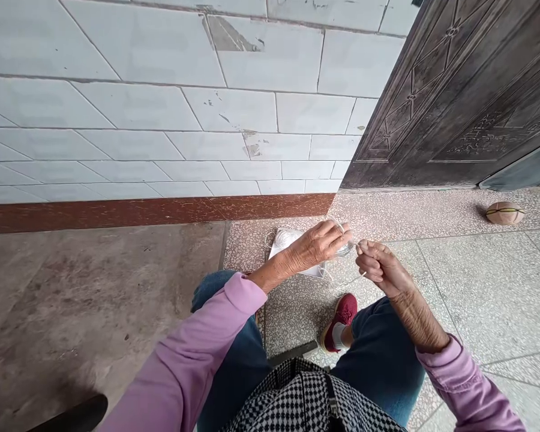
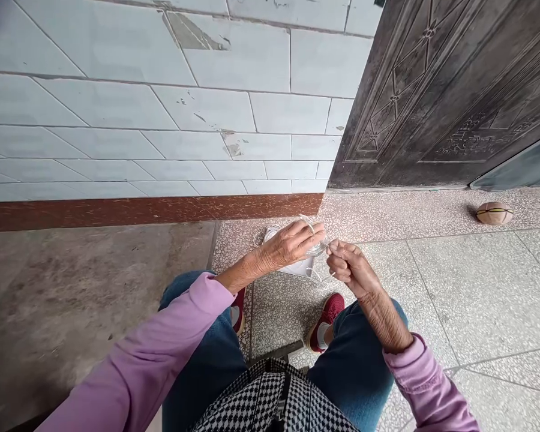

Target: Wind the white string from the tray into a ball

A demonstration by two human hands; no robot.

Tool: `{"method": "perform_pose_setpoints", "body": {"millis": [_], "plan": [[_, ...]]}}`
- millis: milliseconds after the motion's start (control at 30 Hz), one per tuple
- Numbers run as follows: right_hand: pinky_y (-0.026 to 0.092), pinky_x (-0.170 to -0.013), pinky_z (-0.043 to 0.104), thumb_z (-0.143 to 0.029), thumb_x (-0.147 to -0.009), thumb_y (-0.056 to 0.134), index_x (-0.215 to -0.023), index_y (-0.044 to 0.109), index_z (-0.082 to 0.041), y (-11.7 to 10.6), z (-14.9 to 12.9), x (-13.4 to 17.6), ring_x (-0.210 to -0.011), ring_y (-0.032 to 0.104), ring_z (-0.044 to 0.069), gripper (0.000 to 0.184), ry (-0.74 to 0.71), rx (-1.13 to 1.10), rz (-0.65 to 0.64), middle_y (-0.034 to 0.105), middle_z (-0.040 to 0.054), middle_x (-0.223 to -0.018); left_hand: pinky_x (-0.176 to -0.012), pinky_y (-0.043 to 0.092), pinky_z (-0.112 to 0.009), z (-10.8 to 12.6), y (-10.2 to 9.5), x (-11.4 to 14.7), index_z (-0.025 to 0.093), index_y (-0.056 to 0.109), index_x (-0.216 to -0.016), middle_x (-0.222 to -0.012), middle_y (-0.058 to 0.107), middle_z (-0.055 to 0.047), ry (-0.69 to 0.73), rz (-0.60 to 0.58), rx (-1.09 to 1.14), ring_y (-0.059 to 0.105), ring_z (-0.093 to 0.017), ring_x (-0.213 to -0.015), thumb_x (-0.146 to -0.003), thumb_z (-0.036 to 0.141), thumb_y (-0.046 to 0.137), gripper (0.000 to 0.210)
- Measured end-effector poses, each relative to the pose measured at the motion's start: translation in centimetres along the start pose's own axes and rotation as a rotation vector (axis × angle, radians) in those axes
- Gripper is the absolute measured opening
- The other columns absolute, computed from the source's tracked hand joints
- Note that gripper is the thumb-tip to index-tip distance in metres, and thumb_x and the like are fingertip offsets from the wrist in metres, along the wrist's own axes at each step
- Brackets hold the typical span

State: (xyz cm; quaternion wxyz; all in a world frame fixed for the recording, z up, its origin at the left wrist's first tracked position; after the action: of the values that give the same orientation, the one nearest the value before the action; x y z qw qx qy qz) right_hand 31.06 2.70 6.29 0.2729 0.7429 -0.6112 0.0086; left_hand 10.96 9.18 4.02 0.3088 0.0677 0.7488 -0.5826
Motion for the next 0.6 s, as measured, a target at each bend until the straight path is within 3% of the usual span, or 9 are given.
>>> {"method": "perform_pose_setpoints", "body": {"millis": [100, 167, 300, 367, 500, 600], "plan": [[0.01, -0.039, 0.02, -0.055, -0.079, 0.094, -0.082, 0.063, -0.023, 0.3, 0.4, 0.2, -0.05, 0.008, 0.006, 0.045, -0.034, -0.031, 0.023, 0.021, -0.0138, -0.057, -0.11, 0.057, -0.039, -0.1, 0.3, -0.1, 0.006, 0.061, -0.148, -0.147, 0.072, -0.017, 0.005, 0.013, -0.062, 0.069, -0.025, -0.121, -0.109, 0.012, 0.059, 0.04], [0.011, -0.04, 0.021, -0.057, -0.081, 0.092, -0.083, 0.062, -0.024, 0.0, 0.6, 0.2, -0.05, 0.01, 0.007, 0.045, -0.095, 0.077, 0.096, 0.022, -0.0132, -0.057, -0.11, 0.057, -0.041, -0.2, 0.6, -0.1, 0.007, 0.06, -0.151, -0.148, 0.071, -0.018, -0.004, -0.038, -0.046, 0.068, -0.026, -0.123, -0.108, 0.01, 0.059, 0.043], [0.021, -0.048, 0.025, -0.052, -0.086, 0.087, -0.092, 0.068, -0.024, -1.1, 0.7, 0.2, -0.051, 0.022, 0.009, 0.034, -0.401, 0.553, 0.353, 0.028, -0.011, -0.057, -0.112, 0.056, -0.043, -0.2, 0.7, 0.1, 0.009, 0.06, -0.152, -0.15, 0.069, -0.019, -0.01, -0.136, 0.066, 0.068, -0.028, -0.125, -0.104, 0.007, 0.063, 0.049], [0.027, -0.052, 0.026, -0.051, -0.092, 0.079, -0.095, 0.072, -0.024, -1.5, 0.7, 0.4, -0.052, 0.029, 0.011, 0.028, -0.52, 0.779, 0.421, 0.034, -0.0089, -0.057, -0.113, 0.055, -0.045, -0.1, 0.8, 0.2, 0.009, 0.06, -0.152, -0.151, 0.069, -0.02, -0.016, -0.167, 0.134, 0.067, -0.03, -0.127, -0.102, 0.009, 0.066, 0.05], [0.032, -0.056, 0.028, -0.052, -0.101, 0.067, -0.095, 0.077, -0.024, -2.0, 0.9, 0.5, -0.05, 0.039, 0.013, 0.031, -0.565, 1.086, 0.421, 0.048, -0.0043, -0.056, -0.114, 0.054, -0.049, 0.0, 1.1, 0.2, 0.011, 0.059, -0.153, -0.152, 0.067, -0.021, -0.047, -0.213, 0.241, 0.066, -0.033, -0.13, -0.097, 0.01, 0.075, 0.058], [0.035, -0.057, 0.029, -0.059, -0.103, 0.065, -0.091, 0.078, -0.024, -2.2, 0.8, 0.5, -0.051, 0.046, 0.014, 0.039, -0.544, 1.142, 0.365, 0.058, -0.0005, -0.061, -0.116, 0.053, -0.05, -0.2, 1.1, 0.3, 0.011, 0.057, -0.155, -0.155, 0.066, -0.021, -0.041, -0.235, 0.252, 0.065, -0.034, -0.131, -0.097, 0.014, 0.077, 0.062]]}}
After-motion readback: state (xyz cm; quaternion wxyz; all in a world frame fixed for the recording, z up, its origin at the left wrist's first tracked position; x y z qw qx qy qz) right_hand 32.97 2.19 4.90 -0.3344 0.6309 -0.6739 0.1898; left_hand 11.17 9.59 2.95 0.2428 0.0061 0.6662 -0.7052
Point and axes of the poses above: each hand's wrist, its own x-axis away from the middle knuckle, its own y-axis out of the palm, z = x × y, the point moved 2 cm from there along -x, towards the middle knuckle
